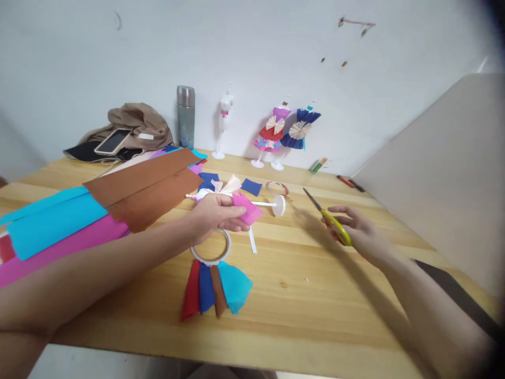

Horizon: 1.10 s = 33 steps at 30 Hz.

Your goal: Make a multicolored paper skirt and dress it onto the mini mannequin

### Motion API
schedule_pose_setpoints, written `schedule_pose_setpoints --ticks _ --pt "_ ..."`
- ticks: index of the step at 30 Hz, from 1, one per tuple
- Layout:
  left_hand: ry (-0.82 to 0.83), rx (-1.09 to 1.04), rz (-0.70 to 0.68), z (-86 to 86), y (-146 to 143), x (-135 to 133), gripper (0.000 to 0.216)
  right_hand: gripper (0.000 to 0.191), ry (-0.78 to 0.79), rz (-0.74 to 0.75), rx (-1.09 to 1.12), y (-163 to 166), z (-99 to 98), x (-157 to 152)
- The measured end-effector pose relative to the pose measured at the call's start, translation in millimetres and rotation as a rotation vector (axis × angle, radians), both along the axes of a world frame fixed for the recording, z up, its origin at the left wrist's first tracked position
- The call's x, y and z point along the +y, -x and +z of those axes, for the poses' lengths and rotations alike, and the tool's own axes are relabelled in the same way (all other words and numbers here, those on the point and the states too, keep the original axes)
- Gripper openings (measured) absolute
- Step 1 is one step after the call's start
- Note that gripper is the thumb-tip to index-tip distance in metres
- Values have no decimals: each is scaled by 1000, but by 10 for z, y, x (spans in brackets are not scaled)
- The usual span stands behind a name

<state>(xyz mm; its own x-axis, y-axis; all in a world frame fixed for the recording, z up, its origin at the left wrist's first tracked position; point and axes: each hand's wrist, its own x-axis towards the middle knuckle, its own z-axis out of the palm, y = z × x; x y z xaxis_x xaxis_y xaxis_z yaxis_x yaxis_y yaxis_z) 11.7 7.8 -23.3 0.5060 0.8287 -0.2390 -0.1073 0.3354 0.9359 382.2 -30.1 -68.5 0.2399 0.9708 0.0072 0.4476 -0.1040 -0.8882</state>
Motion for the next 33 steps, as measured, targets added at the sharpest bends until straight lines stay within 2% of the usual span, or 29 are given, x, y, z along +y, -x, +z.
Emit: schedule_pose_setpoints --ticks 2,4,10,13,17,22,30,33 --pt "-35 47 17 -8 -3 -4 15 68 -60 23 238 70 90 -41" --pt "-100 111 14 -11 -2 -10 13 75 -97 182 323 216 174 -49" --pt "-281 191 36 4 19 -5 24 74 -151 801 129 802 316 112" --pt "-301 213 4 -7 31 14 23 65 -117 941 115 1039 323 120" --pt "-295 181 -44 -38 29 20 22 61 -119 926 121 1196 232 26" --pt "-211 94 -70 -49 -6 -17 18 57 -111 935 83 1219 104 -36" --pt "-183 92 -64 -72 -32 -43 19 56 -86 936 70 1338 237 -126" --pt "-186 97 -54 -86 -37 -49 19 56 -92 913 26 1332 187 -135"
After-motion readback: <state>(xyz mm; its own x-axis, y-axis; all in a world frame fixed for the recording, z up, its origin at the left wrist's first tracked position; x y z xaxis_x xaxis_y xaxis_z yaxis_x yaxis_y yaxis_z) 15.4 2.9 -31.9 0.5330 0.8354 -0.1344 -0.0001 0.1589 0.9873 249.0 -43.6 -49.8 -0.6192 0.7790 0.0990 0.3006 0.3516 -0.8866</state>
